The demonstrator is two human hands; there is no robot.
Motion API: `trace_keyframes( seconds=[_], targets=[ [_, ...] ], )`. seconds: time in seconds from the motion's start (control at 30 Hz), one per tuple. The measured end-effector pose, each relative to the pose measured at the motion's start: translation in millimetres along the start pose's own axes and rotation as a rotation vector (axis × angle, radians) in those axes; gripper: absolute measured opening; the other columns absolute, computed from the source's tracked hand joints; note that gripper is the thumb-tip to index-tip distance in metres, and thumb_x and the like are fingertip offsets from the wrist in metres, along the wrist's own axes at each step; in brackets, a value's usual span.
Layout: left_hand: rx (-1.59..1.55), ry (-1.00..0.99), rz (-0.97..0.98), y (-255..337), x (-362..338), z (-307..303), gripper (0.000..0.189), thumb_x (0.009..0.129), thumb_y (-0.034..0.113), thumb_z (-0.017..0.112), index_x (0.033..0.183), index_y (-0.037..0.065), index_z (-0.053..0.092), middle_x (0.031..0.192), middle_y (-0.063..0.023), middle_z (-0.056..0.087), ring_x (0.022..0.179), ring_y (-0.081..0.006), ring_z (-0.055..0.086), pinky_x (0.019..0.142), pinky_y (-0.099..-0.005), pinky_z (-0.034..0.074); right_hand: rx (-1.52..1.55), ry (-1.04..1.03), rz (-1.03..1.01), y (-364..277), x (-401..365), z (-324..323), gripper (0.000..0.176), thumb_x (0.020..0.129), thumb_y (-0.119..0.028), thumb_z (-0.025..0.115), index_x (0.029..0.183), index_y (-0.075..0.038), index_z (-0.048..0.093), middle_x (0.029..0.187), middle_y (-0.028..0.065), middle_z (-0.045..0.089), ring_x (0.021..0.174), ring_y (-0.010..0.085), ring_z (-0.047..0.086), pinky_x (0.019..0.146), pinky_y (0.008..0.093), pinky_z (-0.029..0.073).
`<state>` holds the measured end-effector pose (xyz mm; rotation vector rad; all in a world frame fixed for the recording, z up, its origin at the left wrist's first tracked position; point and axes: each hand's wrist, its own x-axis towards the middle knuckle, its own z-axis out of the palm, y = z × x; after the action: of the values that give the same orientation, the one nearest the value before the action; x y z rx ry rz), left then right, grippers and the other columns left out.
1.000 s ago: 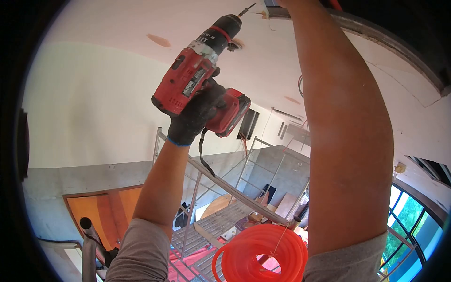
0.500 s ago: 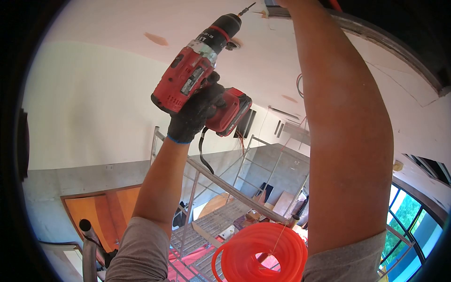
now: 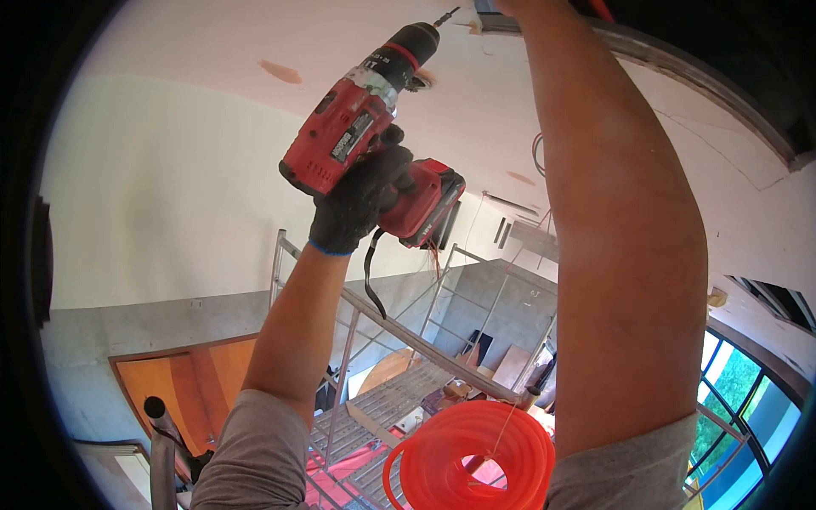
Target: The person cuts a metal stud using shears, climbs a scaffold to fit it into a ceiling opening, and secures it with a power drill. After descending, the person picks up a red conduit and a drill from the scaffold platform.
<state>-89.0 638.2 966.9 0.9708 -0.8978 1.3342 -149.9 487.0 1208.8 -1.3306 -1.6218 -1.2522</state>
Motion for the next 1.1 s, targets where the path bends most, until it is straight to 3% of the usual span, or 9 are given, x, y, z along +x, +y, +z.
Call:
trace_keyframes(
  seconds=[0.2,0.33,0.53,0.73,0.93,1.1],
  targets=[
    [0.036,-0.059,0.089,-6.3,5.4,-2.7,0.032,0.08,-0.003,0.074,0.109,0.004,0.062,0.093,-0.0041,0.064,0.067,-0.0178,0.066,0.058,-0.0326,0.056,0.057,-0.018,-0.045,1.6,-2.8,-2.3,0.076,0.067,-0.039,0.089,0.116,0.013,0.064,0.109,0.0225,0.07,0.097,0.0286,0.069,0.087,0.0348,0.052],
    [0.038,-0.032,0.017,-5.4,4.9,-1.2,0.031,0.08,-0.002,0.075,0.108,0.004,0.062,0.093,-0.0041,0.064,0.067,-0.0181,0.066,0.058,-0.0325,0.055,0.021,-0.041,-0.024,-1.4,-2.7,-4.6,0.076,0.066,-0.039,0.089,0.116,0.013,0.064,0.109,0.0222,0.07,0.096,0.0287,0.069,0.087,0.0346,0.052],
    [0.044,-0.035,0.049,-3.5,5.0,-0.1,0.031,0.08,0.0,0.075,0.107,0.003,0.061,0.094,-0.0038,0.063,0.067,-0.0182,0.066,0.058,-0.0316,0.054,-0.043,0.067,0.038,6.2,8.8,4.8,0.079,0.066,-0.038,0.089,0.118,0.014,0.062,0.111,0.0227,0.069,0.098,0.0285,0.069,0.087,0.035,0.053],
    [0.08,-0.062,0.05,-5.1,4.2,-0.7,0.028,0.081,-0.001,0.073,0.106,0.003,0.061,0.093,-0.004,0.062,0.069,-0.0166,0.065,0.059,-0.031,0.054,0.033,-0.029,-0.002,-2.0,-3.1,-3.6,0.083,0.065,-0.04,0.09,0.12,0.014,0.06,0.113,0.0242,0.067,0.101,0.0298,0.068,0.089,0.0352,0.052],
    [0.045,-0.11,0.066,-13.0,8.8,-7.6,0.024,0.082,-0.002,0.071,0.103,0.004,0.061,0.091,-0.0029,0.061,0.07,-0.0139,0.063,0.061,-0.0297,0.054,-0.077,0.121,-0.026,2.4,-3.7,1.9,0.082,0.065,-0.041,0.089,0.118,0.015,0.061,0.111,0.0245,0.068,0.098,0.0302,0.068,0.088,0.0363,0.052],
    [0.168,-0.062,0.073,-18.5,9.1,-3.6,0.022,0.083,-0.001,0.071,0.101,0.005,0.061,0.091,-0.0024,0.06,0.073,-0.0126,0.063,0.063,-0.0285,0.053,-0.006,0.003,-0.034,0.9,-1.3,-2.6,0.081,0.066,-0.04,0.089,0.118,0.015,0.061,0.11,0.0244,0.068,0.098,0.0298,0.068,0.088,0.0367,0.052]
  ],
)
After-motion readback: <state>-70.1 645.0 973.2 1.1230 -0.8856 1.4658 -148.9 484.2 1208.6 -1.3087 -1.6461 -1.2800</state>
